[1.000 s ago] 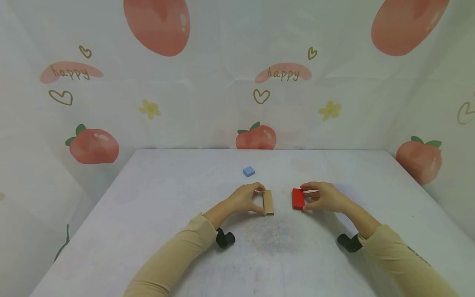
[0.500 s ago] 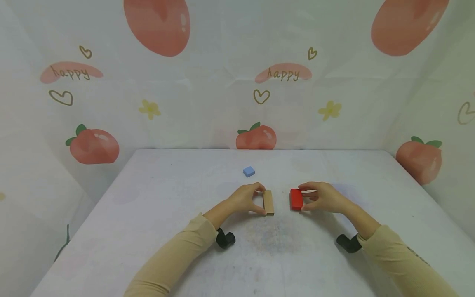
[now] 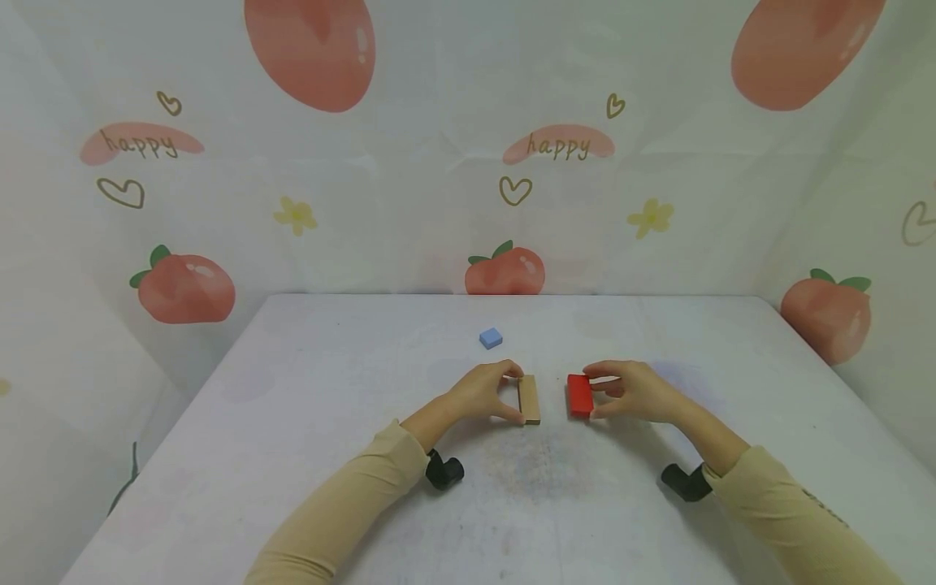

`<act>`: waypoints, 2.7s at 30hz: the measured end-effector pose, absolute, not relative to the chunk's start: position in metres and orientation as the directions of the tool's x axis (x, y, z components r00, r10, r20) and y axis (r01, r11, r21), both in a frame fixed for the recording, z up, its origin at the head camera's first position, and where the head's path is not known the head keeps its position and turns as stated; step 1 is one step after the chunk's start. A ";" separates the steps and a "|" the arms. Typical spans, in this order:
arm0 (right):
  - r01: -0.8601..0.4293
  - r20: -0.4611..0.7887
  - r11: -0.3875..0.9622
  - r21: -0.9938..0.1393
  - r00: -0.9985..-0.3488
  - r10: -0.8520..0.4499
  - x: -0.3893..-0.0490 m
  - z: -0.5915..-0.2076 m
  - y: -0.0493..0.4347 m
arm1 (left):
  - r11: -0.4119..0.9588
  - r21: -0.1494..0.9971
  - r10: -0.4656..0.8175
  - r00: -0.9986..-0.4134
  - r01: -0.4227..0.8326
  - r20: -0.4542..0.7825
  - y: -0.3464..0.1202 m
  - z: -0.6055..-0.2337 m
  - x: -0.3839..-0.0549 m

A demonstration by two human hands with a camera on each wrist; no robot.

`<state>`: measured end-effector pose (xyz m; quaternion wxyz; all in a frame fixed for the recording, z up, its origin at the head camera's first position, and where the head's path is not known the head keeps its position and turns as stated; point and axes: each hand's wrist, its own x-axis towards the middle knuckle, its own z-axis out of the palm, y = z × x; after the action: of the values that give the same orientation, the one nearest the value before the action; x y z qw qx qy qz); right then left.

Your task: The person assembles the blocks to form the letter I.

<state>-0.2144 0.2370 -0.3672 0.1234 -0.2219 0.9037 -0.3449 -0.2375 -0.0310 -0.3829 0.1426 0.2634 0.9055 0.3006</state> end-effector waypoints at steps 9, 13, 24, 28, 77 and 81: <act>-0.323 -0.070 0.659 -0.679 -0.866 -0.496 -0.210 -0.366 0.231 | 0.684 0.622 0.557 -0.823 0.381 -0.109 -0.031 -0.383 -0.238; -0.334 -0.061 0.650 -0.682 -0.860 -0.506 -0.209 -0.366 0.230 | 0.685 0.618 0.561 -0.821 0.387 -0.108 -0.030 -0.383 -0.238; -0.368 -0.045 0.642 -0.673 -0.846 -0.532 -0.208 -0.368 0.227 | 0.681 0.612 0.569 -0.817 0.402 -0.097 -0.031 -0.383 -0.238; -0.384 -0.030 0.631 -0.675 -0.839 -0.543 -0.206 -0.367 0.225 | 0.678 0.612 0.571 -0.816 0.407 -0.092 -0.031 -0.384 -0.238; -0.378 -0.094 0.549 -0.746 -0.755 -0.649 -0.188 -0.370 0.211 | 0.696 0.588 0.566 -0.819 0.413 -0.095 -0.031 -0.382 -0.238; -0.392 -0.081 0.531 -0.751 -0.744 -0.663 -0.186 -0.370 0.211 | 0.697 0.592 0.563 -0.820 0.405 -0.102 -0.030 -0.382 -0.238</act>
<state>-0.1860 0.2113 -0.3704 0.1818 -0.3082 0.8560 -0.3732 -0.2379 -0.0304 -0.3821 0.1394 0.2659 0.9105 0.2845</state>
